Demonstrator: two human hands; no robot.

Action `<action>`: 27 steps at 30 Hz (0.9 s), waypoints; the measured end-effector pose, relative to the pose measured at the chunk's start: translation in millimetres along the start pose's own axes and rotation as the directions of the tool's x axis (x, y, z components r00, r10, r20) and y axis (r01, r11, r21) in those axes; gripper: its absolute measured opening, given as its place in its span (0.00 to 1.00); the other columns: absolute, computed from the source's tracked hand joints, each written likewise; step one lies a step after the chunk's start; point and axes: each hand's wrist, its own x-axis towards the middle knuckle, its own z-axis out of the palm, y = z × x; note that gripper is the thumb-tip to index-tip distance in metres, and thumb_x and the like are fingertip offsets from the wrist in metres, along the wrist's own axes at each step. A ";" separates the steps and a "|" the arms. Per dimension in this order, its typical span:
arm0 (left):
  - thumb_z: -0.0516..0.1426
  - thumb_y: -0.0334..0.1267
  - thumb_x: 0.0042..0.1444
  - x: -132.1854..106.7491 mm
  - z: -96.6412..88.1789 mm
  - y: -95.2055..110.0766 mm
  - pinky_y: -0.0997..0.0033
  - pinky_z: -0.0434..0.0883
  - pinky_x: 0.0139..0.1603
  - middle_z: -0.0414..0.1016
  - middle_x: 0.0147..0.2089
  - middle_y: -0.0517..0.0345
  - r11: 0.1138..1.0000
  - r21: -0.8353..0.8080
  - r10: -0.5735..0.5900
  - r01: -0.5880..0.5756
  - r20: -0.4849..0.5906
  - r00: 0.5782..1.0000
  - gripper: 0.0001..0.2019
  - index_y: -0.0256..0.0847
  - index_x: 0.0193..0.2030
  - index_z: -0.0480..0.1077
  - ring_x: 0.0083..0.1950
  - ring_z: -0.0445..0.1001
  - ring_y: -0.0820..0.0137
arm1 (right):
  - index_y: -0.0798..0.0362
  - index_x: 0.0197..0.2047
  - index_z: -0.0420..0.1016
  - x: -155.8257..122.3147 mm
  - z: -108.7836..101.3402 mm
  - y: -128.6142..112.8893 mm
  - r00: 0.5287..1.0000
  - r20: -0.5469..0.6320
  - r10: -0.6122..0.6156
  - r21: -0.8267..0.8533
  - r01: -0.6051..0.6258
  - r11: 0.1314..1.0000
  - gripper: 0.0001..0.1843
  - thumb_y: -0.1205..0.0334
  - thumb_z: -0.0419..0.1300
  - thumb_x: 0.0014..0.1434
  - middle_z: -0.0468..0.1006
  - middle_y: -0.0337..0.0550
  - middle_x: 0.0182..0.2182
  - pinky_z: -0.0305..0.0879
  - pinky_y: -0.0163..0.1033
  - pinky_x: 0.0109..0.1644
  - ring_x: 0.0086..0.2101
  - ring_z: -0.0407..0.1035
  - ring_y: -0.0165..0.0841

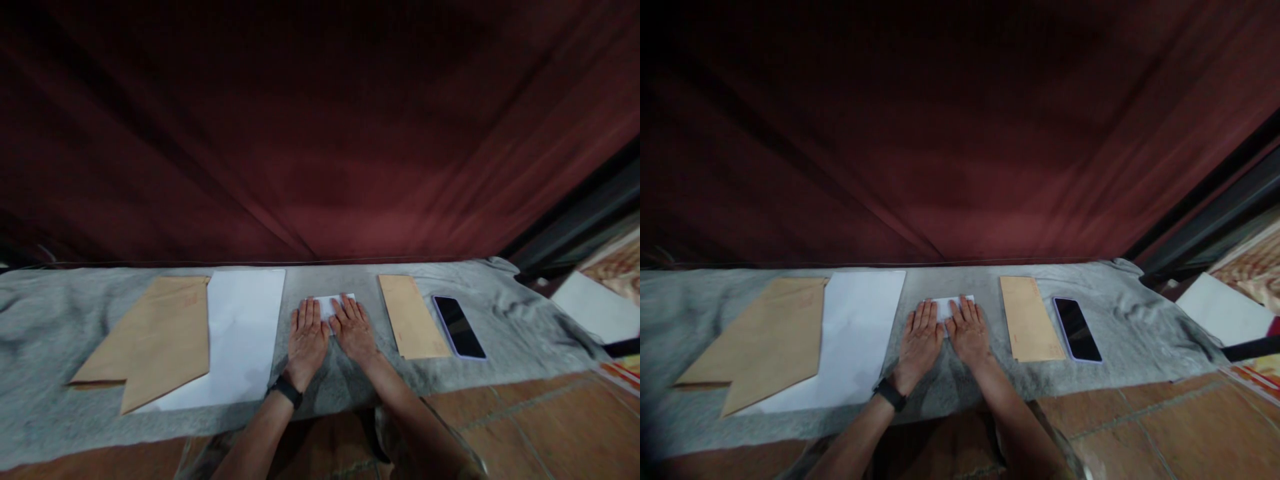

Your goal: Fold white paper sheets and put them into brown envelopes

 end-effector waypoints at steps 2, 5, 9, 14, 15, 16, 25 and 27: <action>0.44 0.35 0.66 -0.3 -1.0 0.1 0.50 0.51 0.75 0.56 0.75 0.44 1.000 -0.006 -0.005 0.005 -0.003 1.000 0.29 0.32 0.73 0.54 0.77 0.50 0.59 | 0.51 0.71 0.60 -0.3 -1.6 5.3 0.999 -0.018 0.044 -0.026 -0.044 0.999 0.27 0.53 0.46 0.74 0.57 0.53 0.71 0.50 0.53 0.69 0.68 0.54 0.45; 0.45 0.37 0.66 -0.2 -2.1 0.6 0.49 0.51 0.75 0.55 0.75 0.41 1.000 -0.011 -0.018 0.018 -0.011 1.000 0.29 0.31 0.72 0.55 0.77 0.50 0.56 | 0.54 0.71 0.60 -0.8 -3.9 16.2 0.995 -0.022 0.100 -0.061 -0.101 0.993 0.28 0.52 0.45 0.74 0.58 0.54 0.70 0.50 0.54 0.69 0.67 0.56 0.46; 0.46 0.43 0.68 -0.1 0.0 1.7 0.48 0.52 0.74 0.57 0.74 0.41 1.000 0.003 -0.019 0.019 -0.037 0.999 0.29 0.32 0.72 0.56 0.76 0.51 0.55 | 0.58 0.72 0.59 0.9 -8.0 21.8 0.988 -0.040 0.151 -0.084 -0.154 0.984 0.30 0.51 0.45 0.74 0.60 0.55 0.69 0.49 0.56 0.70 0.67 0.55 0.48; 0.45 0.43 0.68 1.6 0.6 2.7 0.47 0.51 0.75 0.56 0.74 0.40 0.999 0.039 -0.018 0.018 0.005 1.000 0.30 0.30 0.72 0.56 0.76 0.50 0.53 | 0.59 0.71 0.59 7.6 -13.0 1.8 0.998 -0.057 0.037 -0.015 -0.038 0.999 0.28 0.55 0.43 0.74 0.55 0.53 0.71 0.46 0.54 0.72 0.69 0.51 0.45; 0.45 0.42 0.68 2.1 0.4 2.8 0.47 0.51 0.74 0.55 0.75 0.40 0.999 0.048 -0.016 0.015 0.023 1.000 0.29 0.29 0.72 0.55 0.77 0.49 0.53 | 0.56 0.72 0.59 8.2 -12.5 -2.5 0.999 -0.035 -0.026 0.013 0.027 1.000 0.28 0.55 0.42 0.74 0.55 0.50 0.72 0.47 0.52 0.72 0.70 0.51 0.43; 0.44 0.40 0.67 2.6 0.2 2.9 0.47 0.51 0.74 0.55 0.75 0.40 0.998 0.056 -0.015 0.013 0.040 0.999 0.29 0.29 0.72 0.55 0.77 0.49 0.53 | 0.54 0.72 0.60 8.4 -11.4 -5.8 0.997 -0.012 -0.077 0.037 0.078 0.996 0.27 0.55 0.42 0.75 0.55 0.48 0.72 0.48 0.50 0.72 0.70 0.51 0.41; 0.44 0.42 0.68 5.1 -4.7 0.2 0.51 0.52 0.74 0.53 0.76 0.43 0.996 0.089 -0.040 0.032 0.089 0.995 0.29 0.33 0.74 0.53 0.77 0.50 0.56 | 0.48 0.71 0.60 5.9 0.9 12.7 0.999 -0.021 -0.029 -0.014 0.028 0.999 0.26 0.54 0.47 0.74 0.58 0.47 0.71 0.50 0.51 0.71 0.69 0.53 0.42; 0.44 0.46 0.69 6.1 -7.2 -3.1 0.51 0.52 0.74 0.53 0.76 0.41 0.993 0.101 -0.065 0.056 0.092 0.994 0.31 0.31 0.73 0.54 0.77 0.50 0.56 | 0.49 0.71 0.60 7.3 0.1 17.5 1.000 -0.021 -0.019 -0.025 0.019 1.000 0.26 0.54 0.48 0.74 0.58 0.47 0.71 0.50 0.51 0.71 0.69 0.54 0.42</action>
